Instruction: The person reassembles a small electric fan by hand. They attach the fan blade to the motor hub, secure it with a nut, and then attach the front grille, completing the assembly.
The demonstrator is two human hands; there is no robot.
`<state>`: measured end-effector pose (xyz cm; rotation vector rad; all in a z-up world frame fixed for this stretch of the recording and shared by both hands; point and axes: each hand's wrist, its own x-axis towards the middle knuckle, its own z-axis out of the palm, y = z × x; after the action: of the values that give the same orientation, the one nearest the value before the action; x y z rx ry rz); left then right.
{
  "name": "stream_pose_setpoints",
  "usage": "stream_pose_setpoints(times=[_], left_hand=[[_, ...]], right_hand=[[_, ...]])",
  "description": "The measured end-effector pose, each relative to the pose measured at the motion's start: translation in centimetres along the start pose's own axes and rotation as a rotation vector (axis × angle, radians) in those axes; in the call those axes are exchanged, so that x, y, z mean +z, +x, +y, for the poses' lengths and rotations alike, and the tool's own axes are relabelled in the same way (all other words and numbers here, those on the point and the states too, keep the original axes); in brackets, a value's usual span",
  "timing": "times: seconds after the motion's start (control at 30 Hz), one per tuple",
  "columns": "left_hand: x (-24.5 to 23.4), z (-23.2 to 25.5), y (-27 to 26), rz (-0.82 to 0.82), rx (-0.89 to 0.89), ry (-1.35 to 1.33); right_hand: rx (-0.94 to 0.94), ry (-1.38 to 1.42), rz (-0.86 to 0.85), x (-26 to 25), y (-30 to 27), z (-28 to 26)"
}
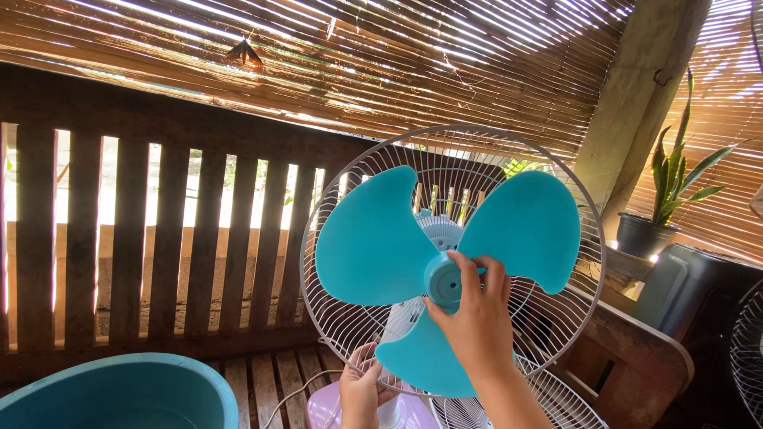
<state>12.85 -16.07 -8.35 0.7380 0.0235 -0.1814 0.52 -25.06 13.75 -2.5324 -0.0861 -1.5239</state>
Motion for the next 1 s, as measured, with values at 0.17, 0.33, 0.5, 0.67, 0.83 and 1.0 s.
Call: stream_pose_setpoints(times=[0.17,0.33,0.5,0.67,0.83,1.0], left_hand=[[-0.1,-1.2,1.1,0.039,0.088,-0.021],[-0.2,-1.5,1.3,0.033,0.068,-0.027],[0.9,-0.7,-0.6,0.016,0.053,-0.021],[2.0,-0.4,-3.8,-0.043,0.056,0.09],[2.4,0.5,-4.1,-0.084,0.064,0.143],[0.2,0.5,-2.0,-0.12,0.062,0.139]], right_hand=[[-0.137,0.051,0.157,-0.8,-0.8,-0.8],[-0.127,0.047,0.277,-1.2,-3.0,-0.9],[-0.032,0.128,0.274,-1.1,-8.6,1.5],[-0.067,0.117,0.245,1.5,-13.8,4.8],[0.028,0.11,0.234,3.2,-17.0,6.2],[0.018,0.1,0.209,3.6,-18.4,6.4]])
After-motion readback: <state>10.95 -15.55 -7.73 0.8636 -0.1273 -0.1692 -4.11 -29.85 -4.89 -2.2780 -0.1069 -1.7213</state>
